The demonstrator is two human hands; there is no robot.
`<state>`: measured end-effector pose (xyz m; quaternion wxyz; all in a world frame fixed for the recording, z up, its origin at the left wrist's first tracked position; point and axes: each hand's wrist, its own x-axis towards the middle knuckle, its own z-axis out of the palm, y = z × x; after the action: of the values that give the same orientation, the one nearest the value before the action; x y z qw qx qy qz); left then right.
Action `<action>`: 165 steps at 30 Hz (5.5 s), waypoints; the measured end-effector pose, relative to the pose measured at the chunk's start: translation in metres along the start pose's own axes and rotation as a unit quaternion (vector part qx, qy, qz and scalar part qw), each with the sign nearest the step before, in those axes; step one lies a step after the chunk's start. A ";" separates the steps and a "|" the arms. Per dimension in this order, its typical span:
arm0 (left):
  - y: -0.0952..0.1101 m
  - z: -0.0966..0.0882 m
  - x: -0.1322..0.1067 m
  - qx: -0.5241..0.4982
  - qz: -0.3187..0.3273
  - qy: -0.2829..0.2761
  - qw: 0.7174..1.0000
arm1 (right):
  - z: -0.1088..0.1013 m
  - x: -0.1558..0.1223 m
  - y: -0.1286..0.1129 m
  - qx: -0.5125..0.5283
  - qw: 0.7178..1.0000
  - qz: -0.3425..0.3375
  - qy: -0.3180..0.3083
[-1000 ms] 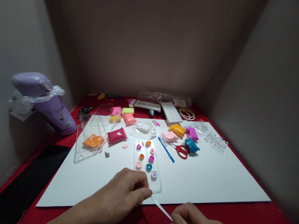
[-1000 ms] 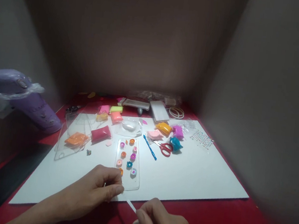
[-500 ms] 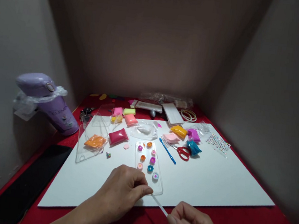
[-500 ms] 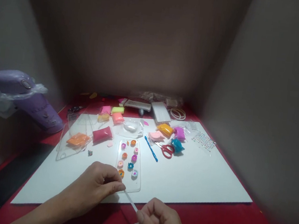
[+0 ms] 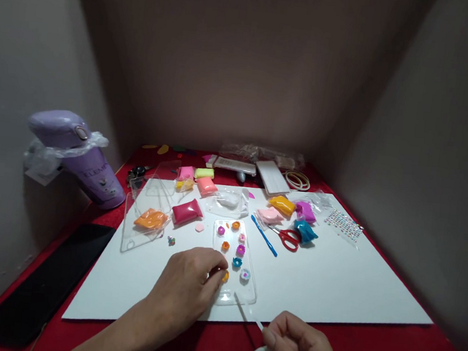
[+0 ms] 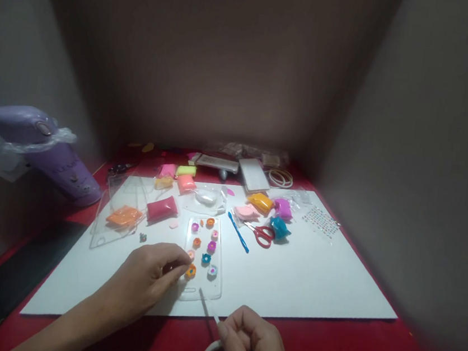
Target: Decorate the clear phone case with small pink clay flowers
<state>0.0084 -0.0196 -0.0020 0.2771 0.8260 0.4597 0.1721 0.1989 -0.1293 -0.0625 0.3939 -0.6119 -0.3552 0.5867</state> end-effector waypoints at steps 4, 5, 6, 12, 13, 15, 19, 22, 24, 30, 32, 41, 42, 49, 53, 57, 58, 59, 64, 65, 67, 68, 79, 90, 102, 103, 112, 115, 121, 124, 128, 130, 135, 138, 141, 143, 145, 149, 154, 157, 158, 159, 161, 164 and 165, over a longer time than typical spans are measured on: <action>-0.002 0.006 -0.001 0.025 0.040 -0.011 0.999 | 0.000 0.001 -0.003 -0.011 1.000 0.011 0.004; -0.001 0.006 -0.001 0.025 0.041 -0.022 0.999 | 0.000 0.001 -0.004 -0.013 1.000 0.012 0.006; 0.000 0.007 -0.001 0.026 0.038 -0.033 0.998 | -0.001 0.001 -0.004 -0.013 1.000 0.010 0.009; 0.005 0.008 -0.001 0.052 0.021 -0.080 0.995 | -0.007 0.004 0.000 -0.018 1.000 0.005 -0.016; 0.005 0.008 -0.001 0.055 0.023 -0.081 0.995 | -0.007 0.004 0.000 -0.017 1.000 0.006 -0.019; 0.004 0.009 -0.002 0.062 0.023 -0.083 0.994 | -0.006 0.004 -0.001 -0.007 1.000 0.008 -0.012; 0.002 0.011 -0.003 0.067 0.036 -0.085 0.993 | -0.002 0.002 -0.007 0.009 1.000 0.019 0.004; 0.001 0.012 -0.003 0.071 0.049 -0.087 0.992 | -0.002 0.001 -0.009 0.008 1.000 0.014 -0.003; 0.001 0.012 -0.003 0.077 0.067 -0.098 0.990 | -0.004 0.002 -0.008 0.006 1.000 0.008 -0.015; 0.002 0.010 -0.003 0.137 0.136 -0.130 0.973 | -0.009 0.003 -0.005 0.002 0.999 0.009 -0.040; 0.003 0.009 -0.002 0.168 0.149 -0.140 0.964 | -0.008 0.002 -0.006 -0.003 0.999 0.011 -0.040; 0.004 0.006 -0.004 0.231 0.176 -0.144 0.946 | -0.005 0.000 -0.008 0.004 1.000 0.001 -0.012; 0.003 0.007 -0.005 0.236 0.182 -0.143 0.944 | -0.006 0.000 -0.007 0.001 1.000 0.004 -0.021; 0.002 0.014 -0.012 0.305 0.210 -0.160 0.915 | -0.011 0.001 -0.006 -0.017 0.999 0.005 -0.038; 0.003 0.013 -0.016 0.310 0.218 -0.172 0.909 | -0.012 0.000 -0.006 -0.042 0.998 0.007 -0.044; 0.006 0.010 -0.016 0.319 0.205 -0.186 0.906 | -0.012 0.001 -0.005 -0.043 0.998 0.010 -0.038; 0.007 0.010 -0.016 0.323 0.203 -0.190 0.905 | -0.012 0.002 -0.004 -0.042 0.998 0.008 -0.037; 0.007 0.010 -0.016 0.326 0.202 -0.195 0.903 | -0.012 0.002 -0.003 -0.041 0.998 0.007 -0.037; 0.010 0.011 -0.015 0.328 0.200 -0.212 0.899 | -0.010 0.004 -0.002 -0.032 0.999 0.003 -0.034; 0.009 0.011 -0.015 0.327 0.200 -0.214 0.898 | -0.011 0.004 -0.002 -0.031 0.999 0.002 -0.036; 0.008 0.012 -0.015 0.325 0.202 -0.208 0.900 | -0.011 0.003 -0.003 -0.032 0.999 0.000 -0.037; 0.007 0.012 -0.015 0.323 0.205 -0.202 0.902 | -0.010 0.003 -0.004 -0.031 0.999 -0.002 -0.039; 0.004 0.016 -0.016 0.294 0.206 -0.162 0.919 | -0.003 0.000 -0.008 -0.006 1.000 -0.007 0.014; 0.005 0.016 -0.014 0.310 0.204 -0.149 0.917 | -0.004 0.001 -0.005 -0.011 1.000 -0.020 0.015; -0.002 0.019 -0.012 0.340 0.201 -0.078 0.915 | -0.006 0.000 -0.005 -0.037 0.999 -0.011 0.002; -0.001 0.019 -0.012 0.342 0.201 -0.082 0.914 | -0.006 0.000 -0.005 -0.040 0.999 -0.009 0.002; -0.004 0.019 -0.014 0.334 0.209 -0.118 0.912 | -0.012 0.002 -0.002 -0.070 0.997 -0.013 -0.033; -0.001 0.017 -0.015 0.339 0.207 -0.140 0.907 | -0.011 0.002 -0.003 -0.065 0.997 -0.013 -0.027; 0.007 0.013 -0.012 0.346 0.206 -0.167 0.900 | -0.011 0.001 -0.003 -0.077 0.996 -0.023 -0.026; 0.012 0.012 -0.010 0.344 0.198 -0.192 0.898 | -0.011 0.001 -0.004 -0.081 0.996 -0.009 -0.026; 0.012 0.013 -0.009 0.343 0.190 -0.181 0.902 | -0.010 0.000 -0.006 -0.079 0.997 0.000 -0.023; 0.007 0.014 -0.009 0.330 0.191 -0.154 0.912 | -0.010 0.001 -0.007 -0.078 0.997 0.003 -0.025; -0.005 0.018 -0.008 0.307 0.187 -0.076 0.930 | -0.009 0.003 -0.007 -0.055 0.998 0.007 -0.022; -0.005 0.017 -0.008 0.288 0.197 -0.074 0.934 | -0.007 0.003 -0.008 -0.036 0.999 0.006 -0.019; 0.000 0.015 -0.010 0.276 0.212 -0.098 0.932 | -0.006 0.001 -0.011 -0.028 0.999 0.007 -0.021; 0.002 0.013 -0.010 0.276 0.217 -0.111 0.930 | -0.005 0.000 -0.014 -0.024 1.000 0.011 -0.015; 0.004 0.012 -0.010 0.279 0.219 -0.123 0.927 | -0.003 -0.001 -0.017 -0.022 1.000 0.013 -0.012; 0.003 0.014 -0.011 0.286 0.219 -0.129 0.924 | -0.003 -0.002 -0.017 -0.027 0.999 0.016 -0.010; 0.002 0.017 -0.012 0.290 0.221 -0.132 0.922 | -0.005 -0.002 -0.014 -0.024 0.999 0.007 -0.021; 0.002 0.017 -0.012 0.286 0.217 -0.134 0.923 | -0.006 -0.002 -0.013 -0.028 0.999 0.005 -0.024; 0.003 0.018 -0.013 0.286 0.217 -0.136 0.923 | -0.006 -0.002 -0.013 -0.026 0.999 0.004 -0.027; 0.003 0.018 -0.013 0.286 0.217 -0.137 0.923 | -0.006 -0.002 -0.013 -0.024 0.999 0.004 -0.028; 0.004 0.017 -0.013 0.285 0.218 -0.137 0.923 | -0.006 -0.001 -0.011 -0.019 0.999 0.006 -0.030; 0.004 0.016 -0.013 0.284 0.222 -0.130 0.924 | -0.006 0.000 -0.009 -0.010 1.000 0.009 -0.026; 0.004 0.015 -0.013 0.285 0.221 -0.126 0.924 | -0.006 0.000 -0.008 -0.006 1.000 0.009 -0.025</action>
<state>0.0124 -0.0366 -0.0121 0.0406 0.9655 0.2568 -0.0150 0.2052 -0.1263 -0.0550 0.3754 -0.6029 -0.3629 0.6033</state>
